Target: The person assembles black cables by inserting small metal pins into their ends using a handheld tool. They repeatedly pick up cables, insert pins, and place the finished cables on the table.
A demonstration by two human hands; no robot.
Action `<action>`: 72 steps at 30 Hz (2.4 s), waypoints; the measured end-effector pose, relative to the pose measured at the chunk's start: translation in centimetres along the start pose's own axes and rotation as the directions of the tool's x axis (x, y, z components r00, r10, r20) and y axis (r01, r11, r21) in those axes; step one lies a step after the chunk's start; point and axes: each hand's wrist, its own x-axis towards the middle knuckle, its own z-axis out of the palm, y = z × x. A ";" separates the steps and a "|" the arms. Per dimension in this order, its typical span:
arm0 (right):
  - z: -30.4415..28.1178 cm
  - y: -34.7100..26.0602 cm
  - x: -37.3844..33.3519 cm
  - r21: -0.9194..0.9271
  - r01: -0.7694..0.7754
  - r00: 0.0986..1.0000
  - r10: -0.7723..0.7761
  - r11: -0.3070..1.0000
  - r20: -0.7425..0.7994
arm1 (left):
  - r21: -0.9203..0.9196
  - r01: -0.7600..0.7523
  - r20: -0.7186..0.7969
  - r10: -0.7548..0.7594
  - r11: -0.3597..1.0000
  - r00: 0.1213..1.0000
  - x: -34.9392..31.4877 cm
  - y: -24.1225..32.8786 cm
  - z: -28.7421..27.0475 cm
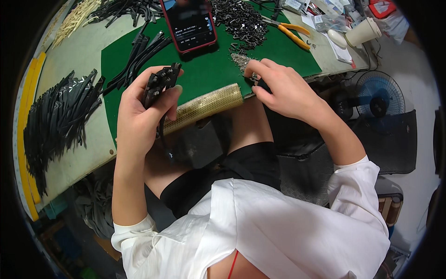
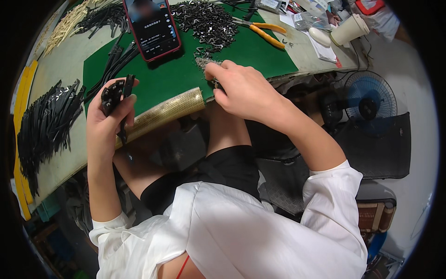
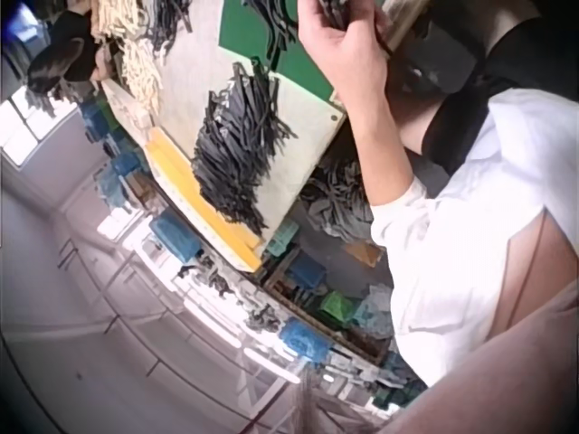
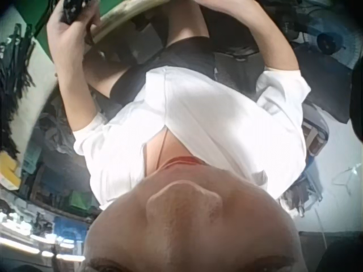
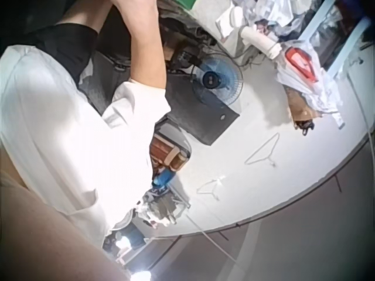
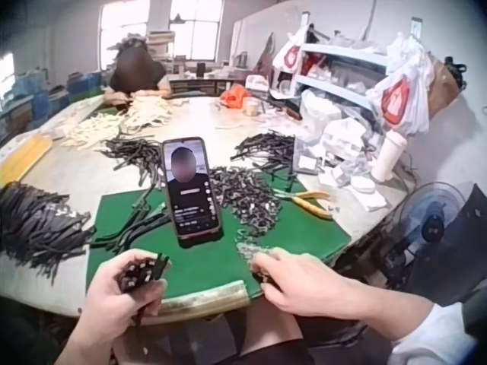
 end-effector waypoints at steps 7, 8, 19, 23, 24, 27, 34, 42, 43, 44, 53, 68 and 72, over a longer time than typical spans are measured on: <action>-0.2 -0.3 -0.1 -0.030 -0.075 0.997 0.075 0.997 0.015 | -0.001 -0.032 0.002 0.032 0.999 0.999 -0.1 -0.3 0.2; -0.2 -0.3 -0.1 -0.032 -0.077 0.997 0.077 0.997 0.013 | -0.008 -0.040 -0.004 0.040 0.999 0.999 -0.1 -0.4 0.3; 0.0 -1.0 1.4 -0.088 0.034 0.999 -0.033 0.995 0.017 | 0.097 -0.172 -0.071 0.180 0.980 0.981 -0.6 -0.8 1.0; -0.4 -1.5 1.4 -0.107 0.007 1.000 -0.005 0.994 0.015 | 0.443 -0.376 -0.048 0.440 0.814 0.897 -1.1 -0.7 0.8; -0.5 -1.7 1.4 -0.089 -0.004 1.000 0.005 0.996 0.009 | 0.527 -0.439 -0.011 0.523 0.727 0.852 -0.9 -1.1 0.7; -0.2 -2.1 1.6 0.310 0.108 0.993 -0.086 0.945 -0.081 | 0.673 -0.555 0.100 0.684 0.489 0.723 -0.8 -1.7 1.0; -1.0 -7.7 -0.4 0.971 -0.207 0.978 -0.009 0.118 0.209 | 0.679 -0.575 0.064 0.743 0.457 0.667 -0.4 -1.7 2.3; -0.7 -8.3 -0.2 0.971 -0.234 0.972 0.016 0.046 0.234 | 0.684 -0.573 0.079 0.734 0.452 0.674 -0.6 -1.7 2.1; -0.7 -8.4 -0.2 0.967 -0.253 0.967 0.016 0.021 0.253 | 0.688 -0.572 0.089 0.730 0.446 0.678 -0.7 -1.6 2.0; -0.7 -8.4 -0.2 0.962 -0.272 0.962 0.015 -0.004 0.272 | 0.695 -0.570 0.101 0.725 0.439 0.681 -0.8 -1.5 2.0; 4.2 -8.3 0.9 0.461 0.303 0.867 -0.040 0.834 -0.497 | 0.777 -0.546 0.197 0.702 0.315 0.685 0.1 -1.4 1.5; 3.6 -5.5 -0.8 0.379 0.007 0.964 0.094 0.925 -0.249 | 0.979 -0.017 -0.036 0.253 0.204 0.967 12.4 -2.0 -6.5; 2.2 -3.5 -1.2 0.373 -0.064 0.955 0.166 0.926 -0.247 | 0.970 -0.041 0.000 0.165 0.241 0.986 13.4 -2.8 -7.5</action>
